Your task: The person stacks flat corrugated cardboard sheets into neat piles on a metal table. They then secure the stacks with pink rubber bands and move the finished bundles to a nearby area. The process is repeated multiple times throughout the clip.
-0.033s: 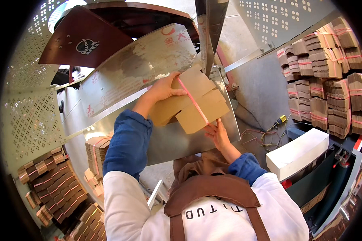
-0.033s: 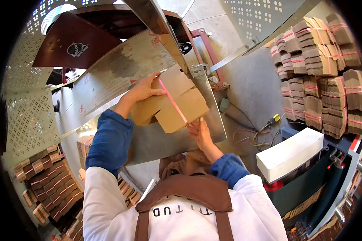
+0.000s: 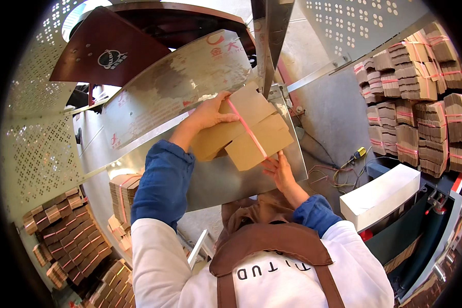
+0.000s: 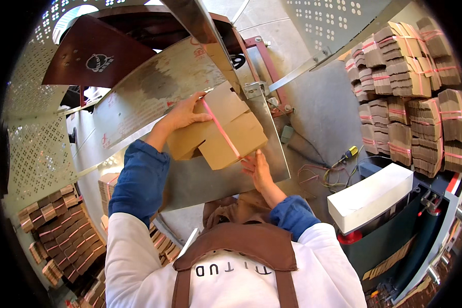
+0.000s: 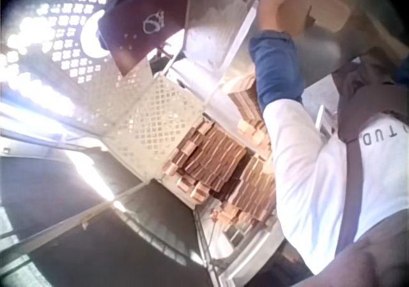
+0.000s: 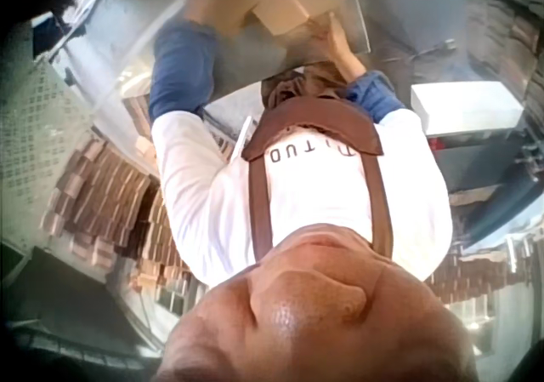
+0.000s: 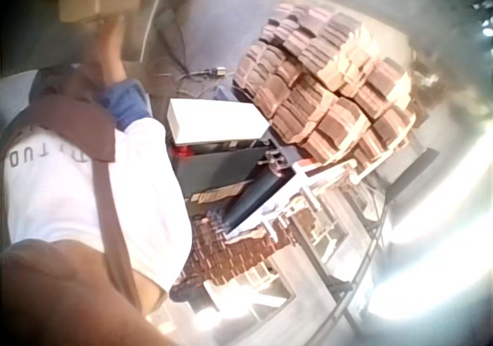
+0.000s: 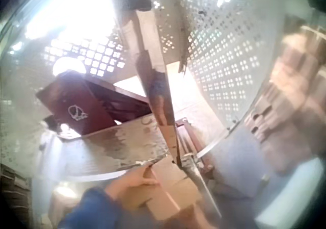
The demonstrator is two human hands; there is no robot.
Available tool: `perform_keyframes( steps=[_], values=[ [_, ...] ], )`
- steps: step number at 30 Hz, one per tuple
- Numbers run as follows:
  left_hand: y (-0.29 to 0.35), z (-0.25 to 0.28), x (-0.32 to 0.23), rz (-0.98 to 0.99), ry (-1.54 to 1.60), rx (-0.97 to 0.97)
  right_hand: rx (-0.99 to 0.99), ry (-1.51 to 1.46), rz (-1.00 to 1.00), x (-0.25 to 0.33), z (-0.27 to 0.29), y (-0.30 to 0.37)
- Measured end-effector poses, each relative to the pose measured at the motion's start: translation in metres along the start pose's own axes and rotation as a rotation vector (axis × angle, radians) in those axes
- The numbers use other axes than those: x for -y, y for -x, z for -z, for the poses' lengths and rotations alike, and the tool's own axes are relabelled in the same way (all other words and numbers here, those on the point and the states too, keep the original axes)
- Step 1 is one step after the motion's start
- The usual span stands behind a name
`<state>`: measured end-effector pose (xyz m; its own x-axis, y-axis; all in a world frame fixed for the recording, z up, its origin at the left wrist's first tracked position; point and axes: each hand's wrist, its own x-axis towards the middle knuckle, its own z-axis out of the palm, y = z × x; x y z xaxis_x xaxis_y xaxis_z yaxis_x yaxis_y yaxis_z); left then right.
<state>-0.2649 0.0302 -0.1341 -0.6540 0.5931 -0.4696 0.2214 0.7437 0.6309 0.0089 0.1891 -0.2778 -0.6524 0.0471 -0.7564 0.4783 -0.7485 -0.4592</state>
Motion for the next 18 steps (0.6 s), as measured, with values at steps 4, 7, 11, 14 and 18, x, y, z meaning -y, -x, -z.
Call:
perform_keyframes(
  steps=[4,7,11,14,18],
  values=[
    [0.014,0.007,0.014,-0.067,0.148,-0.209,-0.054,0.121,0.010,-0.002,0.011,-0.003],
    [0.067,0.049,-0.047,-0.324,0.634,-0.344,-0.135,0.217,0.049,-0.003,0.021,0.013],
    [0.211,0.103,-0.110,-1.339,1.207,0.021,-0.087,0.386,-0.088,-0.046,0.034,0.019],
    [0.282,0.112,-0.093,-1.582,1.131,0.161,-0.078,0.509,-0.075,-0.071,-0.004,0.030],
    [0.382,0.122,-0.026,-1.617,1.034,0.022,0.056,0.639,-0.069,-0.125,-0.083,0.027]
  ],
)
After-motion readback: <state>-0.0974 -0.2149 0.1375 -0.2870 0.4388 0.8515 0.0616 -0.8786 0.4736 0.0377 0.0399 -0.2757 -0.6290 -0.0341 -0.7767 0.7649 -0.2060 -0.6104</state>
